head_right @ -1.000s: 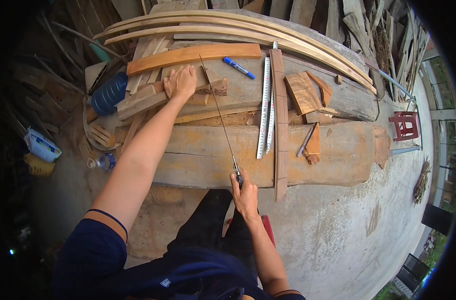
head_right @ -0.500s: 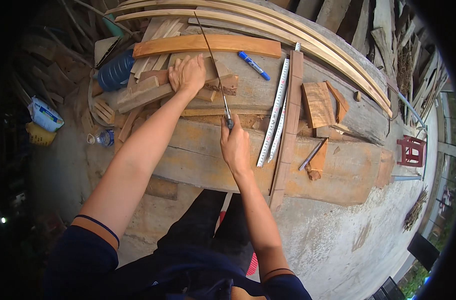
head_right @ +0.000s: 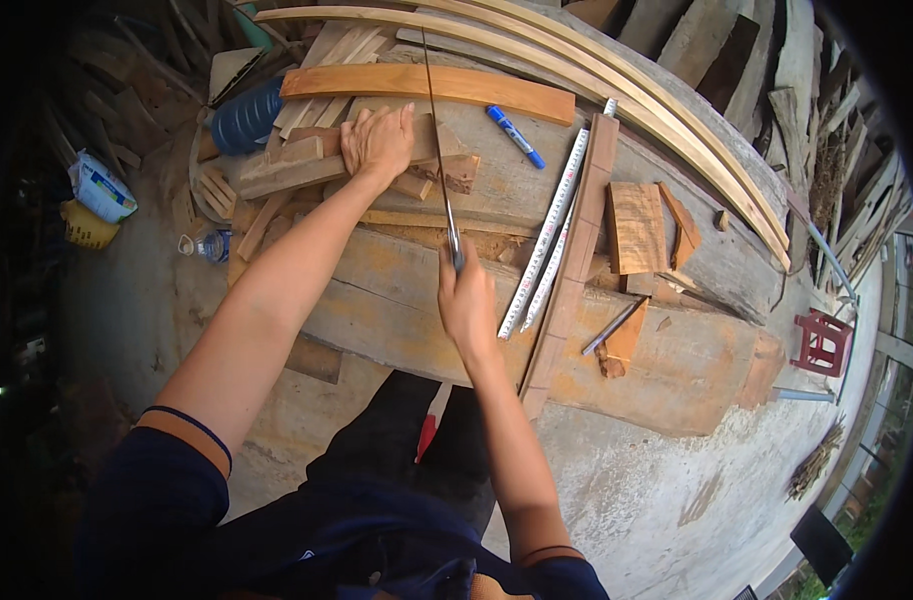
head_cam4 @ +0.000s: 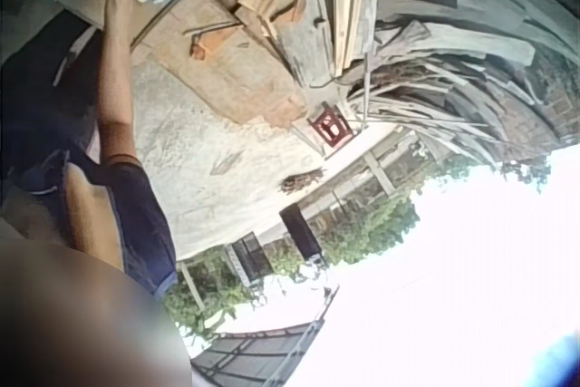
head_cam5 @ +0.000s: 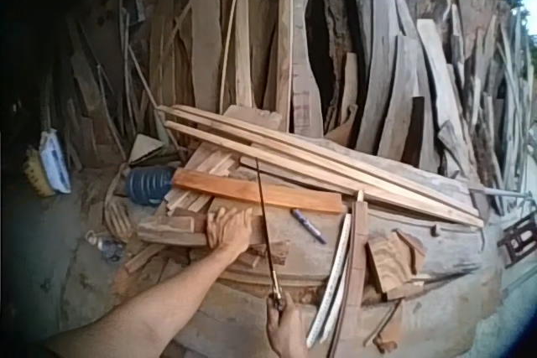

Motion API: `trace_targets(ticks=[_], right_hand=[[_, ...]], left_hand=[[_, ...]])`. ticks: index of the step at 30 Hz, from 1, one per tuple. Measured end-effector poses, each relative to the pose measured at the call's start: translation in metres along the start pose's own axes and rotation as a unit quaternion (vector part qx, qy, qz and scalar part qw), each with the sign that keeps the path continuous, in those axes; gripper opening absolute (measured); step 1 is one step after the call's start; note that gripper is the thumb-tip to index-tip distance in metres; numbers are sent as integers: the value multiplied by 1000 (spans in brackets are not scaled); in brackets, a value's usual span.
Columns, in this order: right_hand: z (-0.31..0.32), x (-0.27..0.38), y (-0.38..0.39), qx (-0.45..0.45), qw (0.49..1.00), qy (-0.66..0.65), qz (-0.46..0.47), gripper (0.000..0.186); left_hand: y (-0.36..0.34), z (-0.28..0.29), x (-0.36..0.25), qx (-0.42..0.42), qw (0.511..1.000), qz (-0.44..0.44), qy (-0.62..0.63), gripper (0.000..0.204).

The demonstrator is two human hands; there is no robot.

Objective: The person saws a piece of curved wood at a woodworking station with a hand saw.

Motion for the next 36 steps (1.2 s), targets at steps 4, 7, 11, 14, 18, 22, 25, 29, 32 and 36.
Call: trace_targets(ticks=[4,7,11,14,18,22,25,29,32,36], right_hand=[[-6,-10,3,-4,1000,-25,6,32],[-5,-34,95,16,1000,-23,-14,26],[9,-39,137,61,996,-4,-67,25],[6,-4,52,40,999,-19,-31,28],[3,12,-20,-9,1000,-3,-7,32],[-2,-7,68,-8,1000,-10,0,25],[10,-17,120,48,995,9,-92,27],[7,-9,66,36,998,-15,-47,27],[9,9,-23,-8,999,7,-31,27],[-7,5,17,12,998,-27,-46,26]], left_hand=[[-3,2,2,3,999,32,-11,59],[-1,11,20,-9,999,40,-27,59],[0,11,19,-11,999,26,-32,57],[1,12,11,-12,1000,7,-6,57],[-5,-1,-9,-3,1000,-6,7,56],[-3,11,11,-12,1000,22,-1,58],[-3,12,16,-11,1000,18,1,58],[-2,14,7,-4,1000,1,-11,58],[-7,-5,-16,21,1000,-2,-3,58],[-6,4,1,10,1000,2,-5,58]])
Point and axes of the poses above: each hand's wrist, its own y-axis away from the middle knuckle, its own z-axis out of the back of the hand, x = y × z, the point moved 10 cm from there along -y, towards the middle knuckle, and after that the axes turned 11 degrees about y, right-handed, at the moved point
